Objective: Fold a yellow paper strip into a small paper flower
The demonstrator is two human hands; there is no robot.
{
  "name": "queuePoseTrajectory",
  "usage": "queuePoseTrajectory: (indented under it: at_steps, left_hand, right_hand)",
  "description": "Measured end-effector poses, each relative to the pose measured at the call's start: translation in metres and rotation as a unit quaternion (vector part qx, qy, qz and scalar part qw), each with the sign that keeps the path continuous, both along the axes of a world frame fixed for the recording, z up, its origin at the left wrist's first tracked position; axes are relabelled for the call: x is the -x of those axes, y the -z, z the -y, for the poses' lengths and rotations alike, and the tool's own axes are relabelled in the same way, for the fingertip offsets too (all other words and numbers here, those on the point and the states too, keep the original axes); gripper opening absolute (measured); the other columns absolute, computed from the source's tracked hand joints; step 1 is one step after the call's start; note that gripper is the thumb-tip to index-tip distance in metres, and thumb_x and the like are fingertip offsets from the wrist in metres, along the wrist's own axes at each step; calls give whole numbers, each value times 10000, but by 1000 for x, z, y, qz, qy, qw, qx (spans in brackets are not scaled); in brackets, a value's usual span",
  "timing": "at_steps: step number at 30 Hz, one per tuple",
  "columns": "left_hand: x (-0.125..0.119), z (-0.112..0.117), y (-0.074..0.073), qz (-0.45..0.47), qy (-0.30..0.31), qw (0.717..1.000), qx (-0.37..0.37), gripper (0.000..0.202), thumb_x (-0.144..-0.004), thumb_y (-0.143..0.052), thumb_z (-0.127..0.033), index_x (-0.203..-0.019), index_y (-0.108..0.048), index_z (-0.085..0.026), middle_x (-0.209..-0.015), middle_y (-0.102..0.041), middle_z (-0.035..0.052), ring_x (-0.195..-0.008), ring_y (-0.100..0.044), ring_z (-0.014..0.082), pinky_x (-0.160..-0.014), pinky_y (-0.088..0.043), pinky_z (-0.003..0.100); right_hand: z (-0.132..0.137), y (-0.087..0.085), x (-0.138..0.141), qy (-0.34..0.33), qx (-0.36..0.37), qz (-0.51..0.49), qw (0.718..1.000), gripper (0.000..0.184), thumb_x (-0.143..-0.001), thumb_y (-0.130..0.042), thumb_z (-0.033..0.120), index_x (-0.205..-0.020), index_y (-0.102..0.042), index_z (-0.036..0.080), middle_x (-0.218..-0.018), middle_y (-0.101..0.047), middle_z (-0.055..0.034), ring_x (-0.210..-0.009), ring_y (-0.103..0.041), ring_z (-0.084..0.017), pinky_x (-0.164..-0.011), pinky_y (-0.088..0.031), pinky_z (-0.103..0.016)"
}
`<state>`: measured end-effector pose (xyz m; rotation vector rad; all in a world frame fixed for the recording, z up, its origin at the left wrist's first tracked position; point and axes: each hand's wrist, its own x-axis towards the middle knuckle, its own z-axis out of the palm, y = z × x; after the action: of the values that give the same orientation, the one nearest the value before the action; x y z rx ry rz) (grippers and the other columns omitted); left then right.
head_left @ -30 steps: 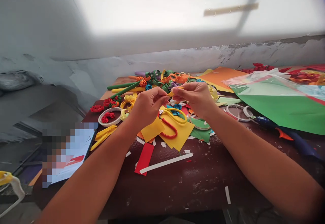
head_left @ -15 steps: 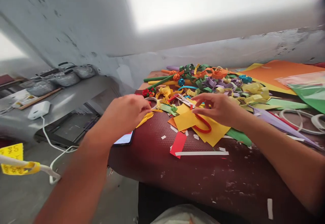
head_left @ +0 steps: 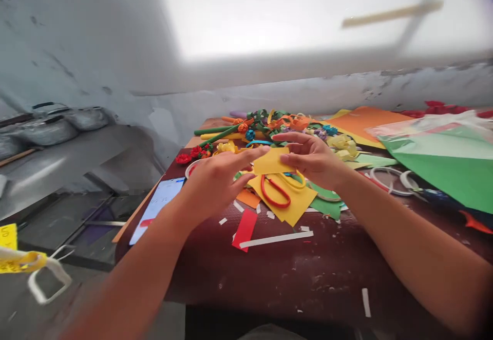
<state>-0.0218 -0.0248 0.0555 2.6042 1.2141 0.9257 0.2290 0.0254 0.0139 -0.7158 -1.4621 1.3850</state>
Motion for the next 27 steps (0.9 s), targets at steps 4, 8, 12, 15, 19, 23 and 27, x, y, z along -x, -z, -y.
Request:
queuePoseTrajectory:
  at_steps: [4,8,12,15,19,23,27]
  left_hand:
    - [-50,-43,4,206,35,977,47,168,-861,-692,-201,-962,-820,-239,-981,-804,43,-892,-736,211,-814,-569,307]
    - [-61,-57,11,340,3,937,76,136,-798,-810,-324,-889,-835,-225,-842,-798,37,-755,-712,189,-703,-564,296]
    - [-55,-46,20,372,33,925,66,132,-760,-854,-286,-886,-848,-250,-838,-793,22,-748,-695,176,-684,-555,290]
    - [-55,-41,26,429,33,901,58,50,-762,-854,-262,-812,-844,-266,-810,-787,6,-826,-710,197,-764,-572,313]
    - [-58,-45,32,494,-16,868,41,64,-723,-883,-257,-765,-834,-261,-801,-785,0,-805,-711,186,-750,-565,299]
    - [-63,-46,33,539,-4,839,72,125,-670,-915,-227,-742,-813,-220,-765,-761,7,-692,-678,137,-667,-552,259]
    - [-67,-45,32,579,29,803,140,181,-651,-927,-199,-686,-750,-184,-776,-733,-1,-704,-677,112,-667,-559,226]
  right_hand:
    - [-4,-10,-10,68,-20,-50,996,494,-688,-917,412,-1100,-696,255,-681,-618,63,-560,-561,-100,-541,-469,-243]
    - [-4,-12,-8,97,-112,-30,989,503,-631,-947,427,-1025,-679,263,-844,-705,13,-754,-686,-162,-691,-573,-293]
    - [2,-9,2,134,-185,-19,973,332,-634,-951,417,-819,-749,230,-880,-719,-29,-768,-664,-169,-716,-578,-311]
    - [5,-9,5,162,-138,-47,976,300,-651,-941,424,-692,-728,217,-747,-698,-20,-661,-630,-150,-617,-553,-294]
    - [5,-10,6,148,-22,-92,984,335,-612,-963,406,-746,-718,219,-713,-715,4,-646,-685,-155,-650,-606,-307]
    - [6,-9,9,149,6,-131,980,343,-599,-980,341,-674,-677,197,-668,-717,5,-646,-708,-141,-653,-618,-266]
    - [6,-8,12,164,12,-167,972,374,-559,-999,293,-629,-644,197,-655,-708,16,-620,-711,-132,-602,-608,-235]
